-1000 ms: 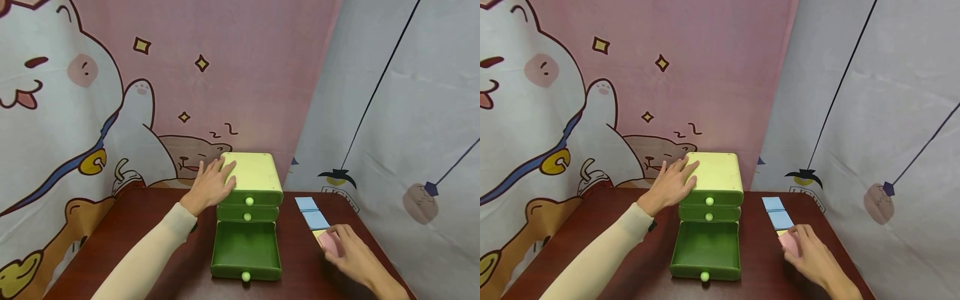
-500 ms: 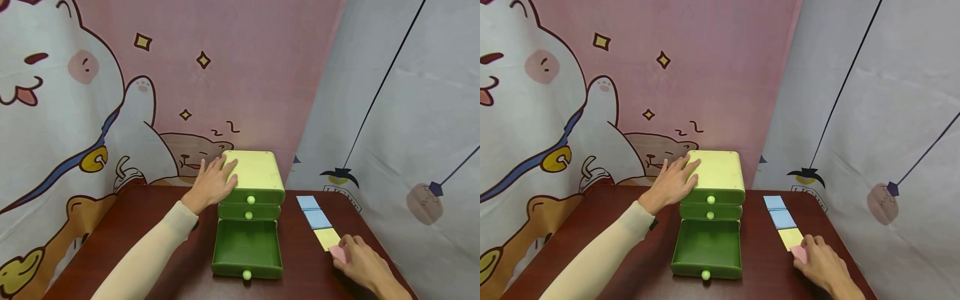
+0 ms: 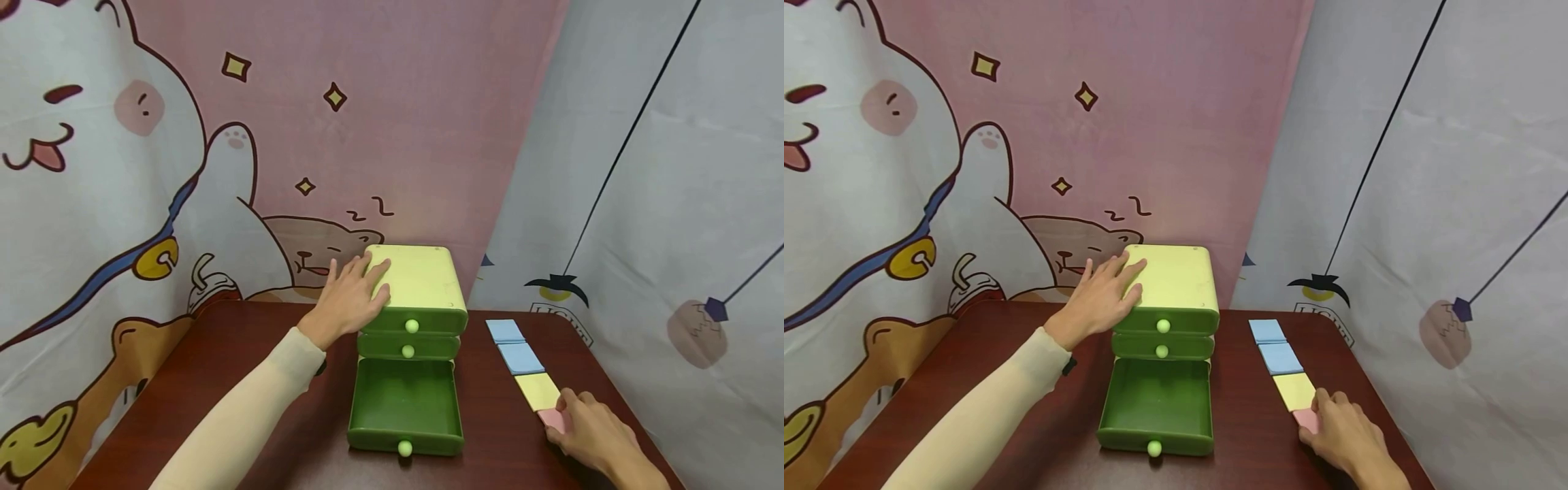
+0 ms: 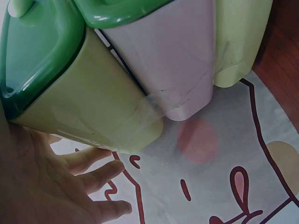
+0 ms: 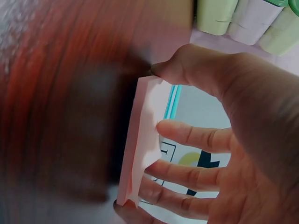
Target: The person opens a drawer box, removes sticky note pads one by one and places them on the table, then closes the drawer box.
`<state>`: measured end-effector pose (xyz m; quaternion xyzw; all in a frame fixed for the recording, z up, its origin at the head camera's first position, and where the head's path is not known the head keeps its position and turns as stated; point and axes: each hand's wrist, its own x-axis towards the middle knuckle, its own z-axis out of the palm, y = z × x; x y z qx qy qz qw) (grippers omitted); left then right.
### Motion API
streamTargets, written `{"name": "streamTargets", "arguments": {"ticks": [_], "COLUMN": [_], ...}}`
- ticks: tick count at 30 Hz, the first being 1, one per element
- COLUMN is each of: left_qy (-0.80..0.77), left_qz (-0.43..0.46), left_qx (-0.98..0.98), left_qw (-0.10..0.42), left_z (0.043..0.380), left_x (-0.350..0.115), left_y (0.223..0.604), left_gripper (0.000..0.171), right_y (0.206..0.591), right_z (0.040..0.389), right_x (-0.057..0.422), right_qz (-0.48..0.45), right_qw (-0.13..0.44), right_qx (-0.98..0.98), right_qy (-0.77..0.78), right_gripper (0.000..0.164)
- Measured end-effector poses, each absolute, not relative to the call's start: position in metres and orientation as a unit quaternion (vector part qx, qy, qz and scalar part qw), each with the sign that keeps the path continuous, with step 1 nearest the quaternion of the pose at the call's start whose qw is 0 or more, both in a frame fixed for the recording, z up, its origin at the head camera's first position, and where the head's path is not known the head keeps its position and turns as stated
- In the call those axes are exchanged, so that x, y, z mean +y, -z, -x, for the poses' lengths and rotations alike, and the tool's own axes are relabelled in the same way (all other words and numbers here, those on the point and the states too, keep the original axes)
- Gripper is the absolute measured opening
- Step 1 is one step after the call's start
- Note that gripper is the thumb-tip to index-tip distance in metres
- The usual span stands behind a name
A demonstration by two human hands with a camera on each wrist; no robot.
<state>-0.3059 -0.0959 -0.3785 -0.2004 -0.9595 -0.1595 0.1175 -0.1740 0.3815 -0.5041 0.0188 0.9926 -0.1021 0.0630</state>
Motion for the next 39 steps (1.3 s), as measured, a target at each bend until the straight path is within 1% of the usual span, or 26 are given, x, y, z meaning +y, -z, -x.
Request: {"name": "streamTargets", "arguments": {"ticks": [4,9,16,21,26,29,34,36,39], "left_qy": [0.158,0.159,0.156,0.156,0.153,0.152,0.154,0.154,0.153], "left_qz": [0.201,0.199,0.198,0.198,0.198,0.198,0.197,0.198,0.198], "left_qx": [-0.960,-0.960,-0.962,-0.962,-0.962,-0.962,-0.962,-0.962,-0.962], "left_qw": [0.114,0.113,0.108,0.109,0.110,0.109,0.110,0.112,0.113], "left_z": [0.306,0.306,0.305,0.306,0.307,0.307,0.307,0.307,0.308], "left_x": [-0.095,-0.095,-0.096,-0.096,-0.096,-0.096,-0.096,-0.096,-0.096], "left_y": [0.379,0.378,0.379,0.378,0.378,0.378,0.377,0.377,0.377], "left_gripper": [0.070,0.070,0.070,0.070,0.071,0.071,0.071,0.071,0.071], "right_y": [0.503,0.503,0.506,0.505,0.502,0.502,0.503,0.503,0.501], "right_z": [0.170,0.171,0.176,0.177,0.177,0.175,0.173,0.174,0.176], "right_x": [0.383,0.382,0.377,0.376,0.373,0.368,0.355,0.349,0.340], "right_qz": [-0.017,-0.016,-0.014,-0.010,-0.007,0.007,0.048,0.056,0.059], "right_qw": [0.072,0.068,0.073,0.056,0.040,0.010,-0.070,-0.087,-0.090], "right_qx": [0.993,0.993,0.993,0.994,0.995,0.996,0.991,0.989,0.988], "right_qy": [0.097,0.094,0.088,0.090,0.088,0.092,0.100,0.104,0.107], "right_gripper": [0.051,0.051,0.061,0.069,0.071,0.067,0.060,0.060,0.063]}}
